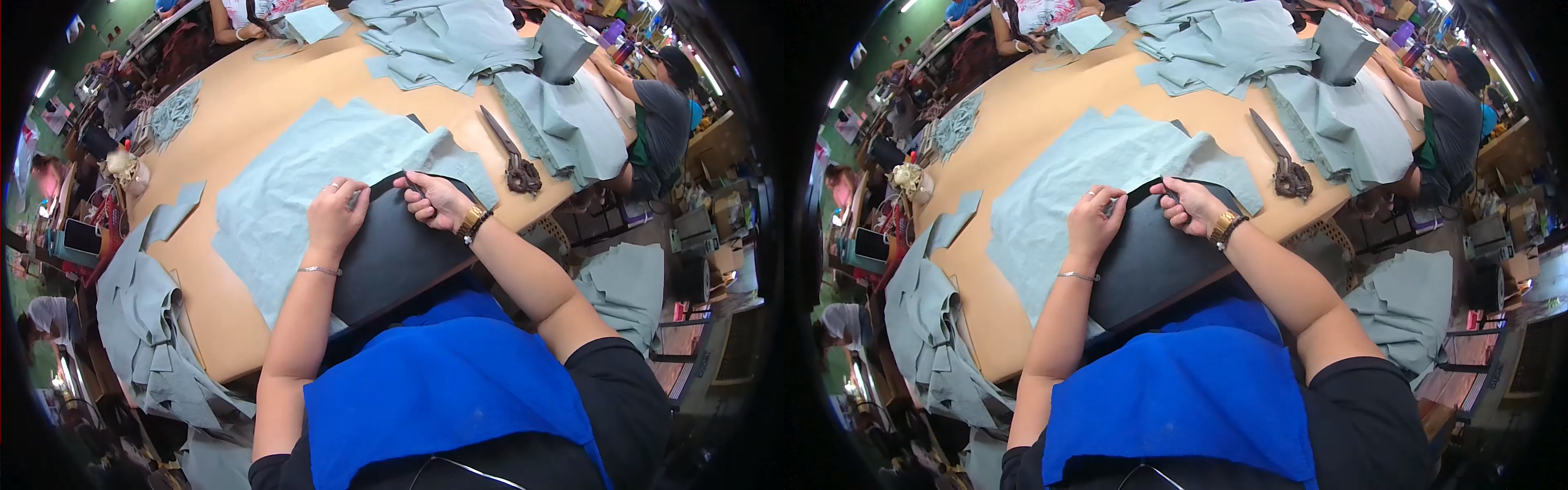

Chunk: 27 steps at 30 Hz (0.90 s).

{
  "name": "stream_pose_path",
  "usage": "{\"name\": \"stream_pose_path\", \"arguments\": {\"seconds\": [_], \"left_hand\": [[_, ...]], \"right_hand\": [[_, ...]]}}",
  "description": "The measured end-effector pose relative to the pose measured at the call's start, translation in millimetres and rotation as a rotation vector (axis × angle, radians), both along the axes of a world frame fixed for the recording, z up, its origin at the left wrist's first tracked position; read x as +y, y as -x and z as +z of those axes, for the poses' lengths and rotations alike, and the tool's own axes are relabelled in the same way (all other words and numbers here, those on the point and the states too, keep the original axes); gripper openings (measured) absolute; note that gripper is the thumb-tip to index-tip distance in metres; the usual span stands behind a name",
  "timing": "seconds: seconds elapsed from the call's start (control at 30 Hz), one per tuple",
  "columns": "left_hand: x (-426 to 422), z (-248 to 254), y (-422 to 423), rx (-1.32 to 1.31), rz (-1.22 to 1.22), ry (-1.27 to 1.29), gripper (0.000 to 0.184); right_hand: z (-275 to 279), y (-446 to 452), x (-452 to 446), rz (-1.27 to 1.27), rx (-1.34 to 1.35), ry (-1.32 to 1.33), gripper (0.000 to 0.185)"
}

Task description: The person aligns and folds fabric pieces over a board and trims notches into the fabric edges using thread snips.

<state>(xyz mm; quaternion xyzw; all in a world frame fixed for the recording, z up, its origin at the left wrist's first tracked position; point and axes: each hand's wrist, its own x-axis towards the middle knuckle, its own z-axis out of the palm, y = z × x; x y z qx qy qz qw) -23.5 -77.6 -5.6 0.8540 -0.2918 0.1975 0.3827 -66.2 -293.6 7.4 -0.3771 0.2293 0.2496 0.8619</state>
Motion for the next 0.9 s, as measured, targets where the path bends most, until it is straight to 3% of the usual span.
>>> {"name": "stream_pose_path", "arguments": {"seconds": [0.63,0.73,0.83,0.9], "left_hand": [[-0.7,-2.7,-1.6,-0.015,0.002,0.024,0.005],[1.7,3.4,0.7,0.095,0.007,-0.015,0.008],[12.0,14.0,-11.3,0.422,-0.109,0.084,0.016],[33.5,32.7,-24.0,0.470,-0.244,-0.056,0.022]], "right_hand": [[-0.5,-3.6,4.2,0.016,0.004,0.036,0.033],[0.5,11.4,0.4,0.018,-0.041,0.016,0.032],[13.4,28.9,-15.8,-0.017,-0.199,0.267,0.034],[26.1,28.0,-40.2,-0.100,-0.269,0.536,0.032]]}}
